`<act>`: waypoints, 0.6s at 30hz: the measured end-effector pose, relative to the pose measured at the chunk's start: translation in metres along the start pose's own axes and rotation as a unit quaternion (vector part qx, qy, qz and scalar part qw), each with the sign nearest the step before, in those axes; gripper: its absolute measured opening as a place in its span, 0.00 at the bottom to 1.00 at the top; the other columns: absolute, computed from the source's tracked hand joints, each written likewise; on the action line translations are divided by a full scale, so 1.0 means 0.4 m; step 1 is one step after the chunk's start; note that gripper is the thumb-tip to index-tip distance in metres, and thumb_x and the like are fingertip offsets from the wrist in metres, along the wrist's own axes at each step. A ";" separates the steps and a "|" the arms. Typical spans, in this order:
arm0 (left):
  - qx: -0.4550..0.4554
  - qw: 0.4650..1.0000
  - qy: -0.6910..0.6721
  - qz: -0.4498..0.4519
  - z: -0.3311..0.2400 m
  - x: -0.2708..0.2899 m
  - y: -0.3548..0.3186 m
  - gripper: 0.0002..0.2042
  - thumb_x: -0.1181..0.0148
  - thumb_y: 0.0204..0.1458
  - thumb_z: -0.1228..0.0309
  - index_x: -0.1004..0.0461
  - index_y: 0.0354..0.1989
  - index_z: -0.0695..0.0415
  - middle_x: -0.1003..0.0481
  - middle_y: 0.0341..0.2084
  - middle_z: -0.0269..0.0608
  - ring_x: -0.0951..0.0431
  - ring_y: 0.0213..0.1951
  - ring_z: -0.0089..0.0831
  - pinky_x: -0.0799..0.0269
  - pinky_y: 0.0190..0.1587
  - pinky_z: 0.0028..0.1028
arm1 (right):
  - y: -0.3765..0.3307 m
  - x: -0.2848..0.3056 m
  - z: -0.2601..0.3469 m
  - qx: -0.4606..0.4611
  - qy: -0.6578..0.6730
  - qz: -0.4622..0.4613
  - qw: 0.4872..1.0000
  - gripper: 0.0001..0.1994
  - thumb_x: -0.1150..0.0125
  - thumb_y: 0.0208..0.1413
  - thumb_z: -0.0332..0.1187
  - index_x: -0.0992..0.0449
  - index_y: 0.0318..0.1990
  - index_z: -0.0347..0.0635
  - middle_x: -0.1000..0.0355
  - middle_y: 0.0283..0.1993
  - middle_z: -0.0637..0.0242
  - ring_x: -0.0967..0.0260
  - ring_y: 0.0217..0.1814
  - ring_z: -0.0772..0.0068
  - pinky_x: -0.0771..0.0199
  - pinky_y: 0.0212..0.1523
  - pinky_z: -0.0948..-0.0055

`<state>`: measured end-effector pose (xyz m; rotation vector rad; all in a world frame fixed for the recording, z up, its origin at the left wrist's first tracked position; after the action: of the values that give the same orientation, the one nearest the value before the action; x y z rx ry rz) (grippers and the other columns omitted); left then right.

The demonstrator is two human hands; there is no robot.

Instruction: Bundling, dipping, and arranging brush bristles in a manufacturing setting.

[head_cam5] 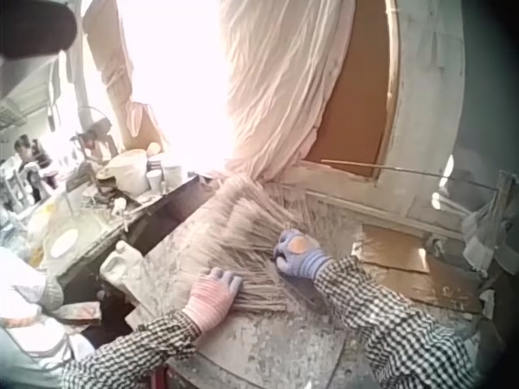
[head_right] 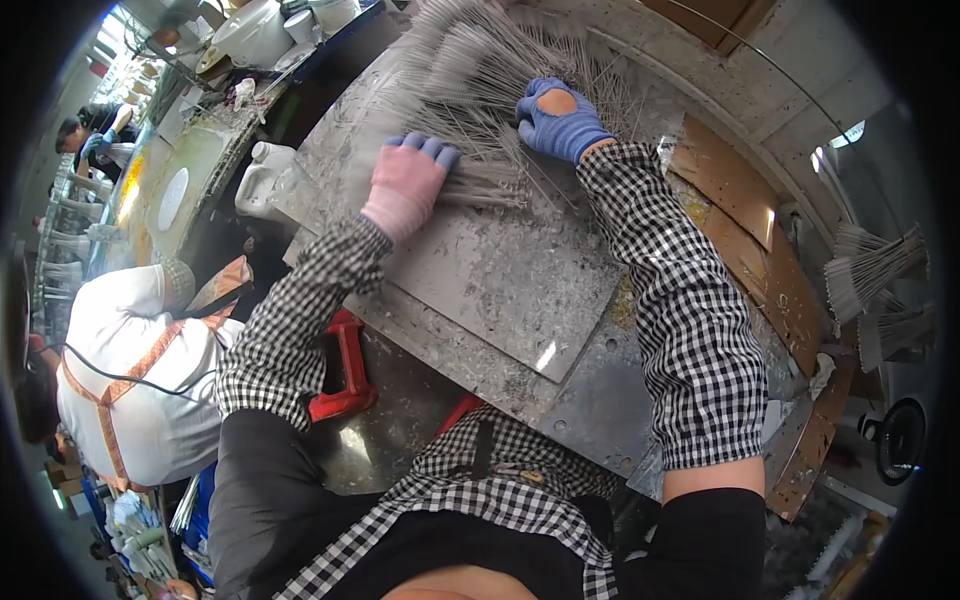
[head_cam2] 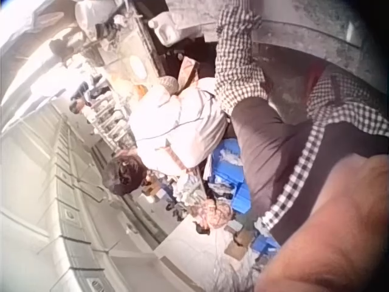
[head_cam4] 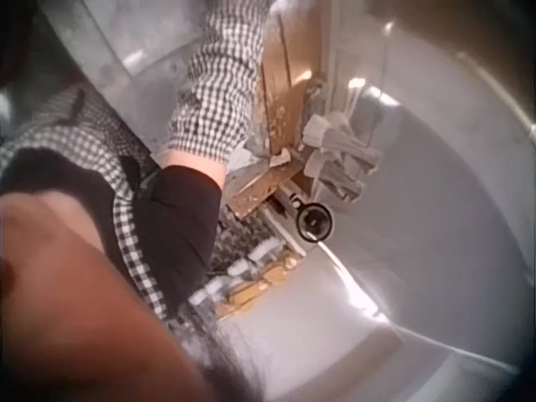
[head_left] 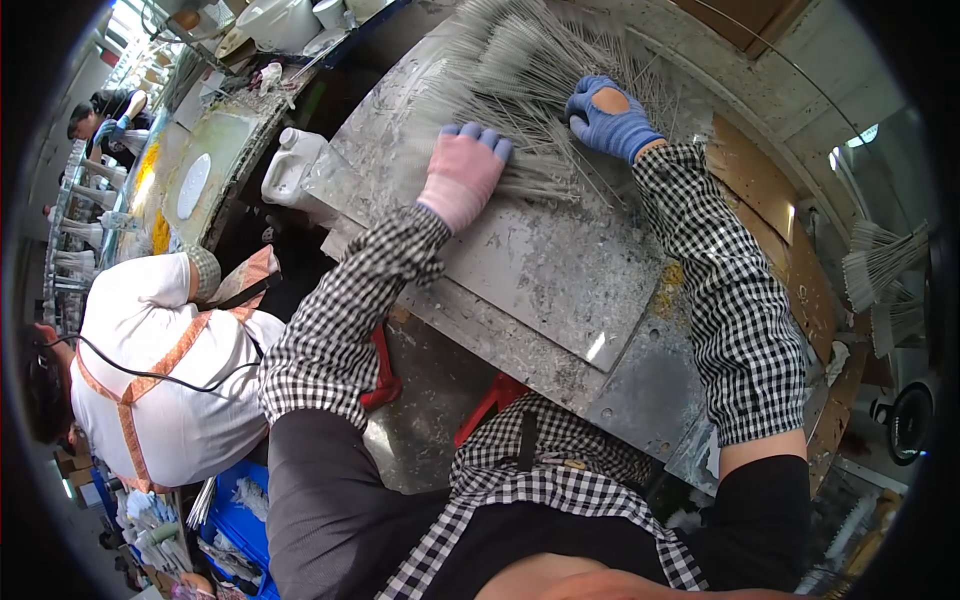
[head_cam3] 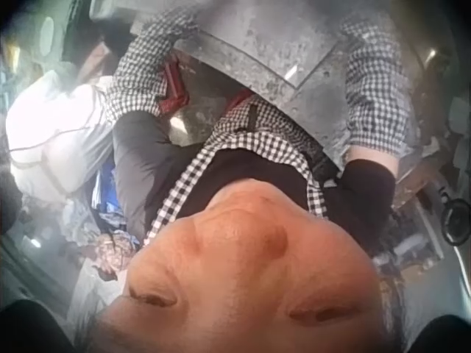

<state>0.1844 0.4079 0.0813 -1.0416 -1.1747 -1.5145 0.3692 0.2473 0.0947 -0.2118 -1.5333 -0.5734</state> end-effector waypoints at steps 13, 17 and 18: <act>-0.096 0.995 0.009 0.000 0.025 0.022 -0.042 0.16 0.37 0.47 0.69 0.26 0.46 0.52 0.27 0.50 0.37 0.29 0.58 0.36 0.33 0.57 0.42 | 0.053 -0.078 0.213 0.018 0.231 -0.010 0.973 0.09 0.42 0.58 0.36 0.22 0.44 0.48 0.24 0.45 0.58 0.27 0.50 0.54 0.27 0.52 0.58; -0.071 0.997 -0.006 0.032 0.023 0.026 -0.056 0.14 0.40 0.49 0.72 0.26 0.46 0.52 0.23 0.42 0.39 0.24 0.50 0.35 0.31 0.53 0.34 | 0.054 -0.131 0.170 0.091 0.113 -0.023 0.989 0.09 0.39 0.56 0.35 0.21 0.43 0.49 0.25 0.44 0.63 0.29 0.52 0.58 0.28 0.55 0.60; -0.071 0.996 -0.005 0.058 0.007 0.038 -0.076 0.14 0.41 0.50 0.72 0.26 0.46 0.52 0.23 0.40 0.39 0.23 0.48 0.34 0.31 0.52 0.33 | 0.047 -0.133 0.152 0.085 0.081 -0.028 0.993 0.09 0.38 0.55 0.35 0.20 0.43 0.50 0.25 0.44 0.64 0.29 0.53 0.59 0.28 0.55 0.61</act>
<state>0.1518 0.4115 0.0905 -1.1931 -1.0064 -1.5207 0.3279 0.3039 0.0499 0.0091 -1.4241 -0.4895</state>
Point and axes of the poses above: each hand's wrist, its own y-axis towards the middle knuckle, its own x-axis out of the back of the hand, z = x × y, the point moved 3 cm from there along y, towards the middle knuckle
